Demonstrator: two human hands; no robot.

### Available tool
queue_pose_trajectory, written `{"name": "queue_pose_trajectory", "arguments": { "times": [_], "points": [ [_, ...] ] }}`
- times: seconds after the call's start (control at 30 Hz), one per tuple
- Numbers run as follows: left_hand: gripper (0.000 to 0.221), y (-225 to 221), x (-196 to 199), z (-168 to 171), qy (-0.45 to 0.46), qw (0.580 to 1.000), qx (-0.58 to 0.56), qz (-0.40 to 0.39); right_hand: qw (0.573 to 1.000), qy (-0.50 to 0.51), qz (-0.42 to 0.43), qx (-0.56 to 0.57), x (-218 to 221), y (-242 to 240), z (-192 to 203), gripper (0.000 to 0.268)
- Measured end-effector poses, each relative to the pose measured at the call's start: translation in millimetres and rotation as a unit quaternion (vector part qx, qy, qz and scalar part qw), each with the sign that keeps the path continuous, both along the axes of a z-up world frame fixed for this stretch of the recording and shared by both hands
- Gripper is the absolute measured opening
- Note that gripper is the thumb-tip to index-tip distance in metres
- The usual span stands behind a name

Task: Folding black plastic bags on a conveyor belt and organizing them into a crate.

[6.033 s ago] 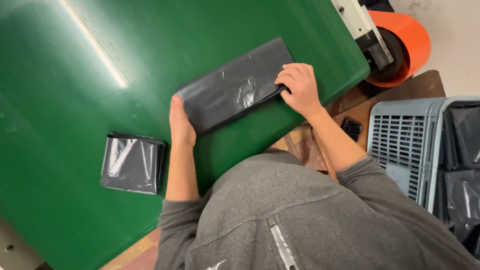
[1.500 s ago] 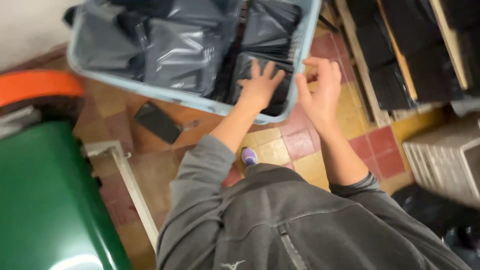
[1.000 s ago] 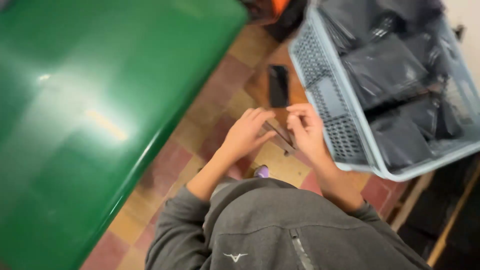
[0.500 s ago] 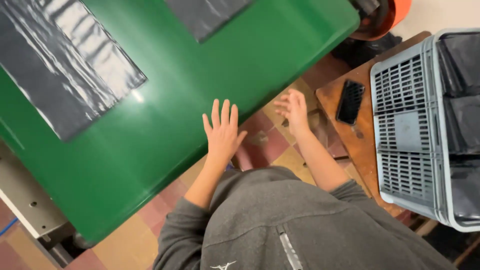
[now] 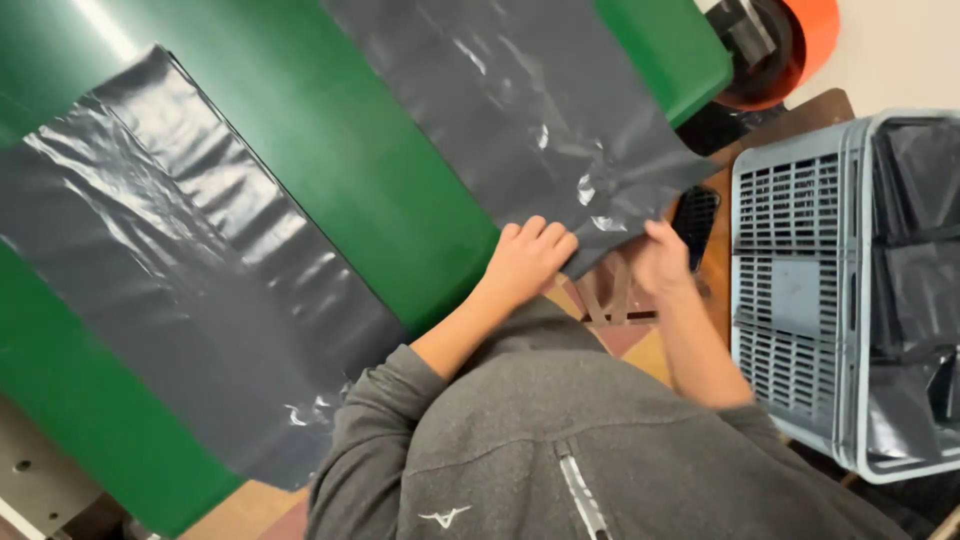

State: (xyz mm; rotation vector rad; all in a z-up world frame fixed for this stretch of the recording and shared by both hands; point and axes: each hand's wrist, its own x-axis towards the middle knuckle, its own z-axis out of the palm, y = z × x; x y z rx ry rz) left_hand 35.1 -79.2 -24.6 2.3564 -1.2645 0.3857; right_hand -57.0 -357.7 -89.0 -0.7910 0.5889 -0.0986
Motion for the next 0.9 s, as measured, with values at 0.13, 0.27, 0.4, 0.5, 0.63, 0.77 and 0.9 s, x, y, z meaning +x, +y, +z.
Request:
{"name": "queue_pose_trajectory", "arguments": {
  "times": [0.13, 0.27, 0.4, 0.5, 0.63, 0.77, 0.9],
  "points": [
    [0.03, 15, 41, 87, 0.235, 0.962, -0.096, -0.103, 0.961, -0.057, 0.195, -0.19, 6, -52, 51, 0.084],
    [0.024, 36, 65, 136, 0.411, 0.861, -0.252, -0.159, 0.932, -0.033, 0.169, -0.318, 44, -93, 64, 0.083],
    [0.021, 54, 93, 162, 0.5, 0.821, -0.257, -0.095, 0.931, -0.168, 0.241, -0.215, 138, -81, 119, 0.05],
    [0.008, 66, 132, 130, 0.522, 0.798, -0.29, 0.08, 0.86, -0.25, 0.305, -0.325, 214, -81, 116, 0.039],
    [0.015, 72, 231, 64, 0.447, 0.774, -0.381, 0.239, 0.841, -0.16, 0.279, -0.435, 336, -58, 85, 0.042],
    [0.024, 77, 311, -19, 0.334, 0.825, -0.326, 0.317, 0.856, -0.119, 0.308, -0.397, 420, -28, 55, 0.044],
    [0.026, 80, 331, -43, 0.3, 0.844, -0.265, 0.358, 0.823, -0.066, 0.3, -0.477, 455, -21, 24, 0.045]
  ]
}}
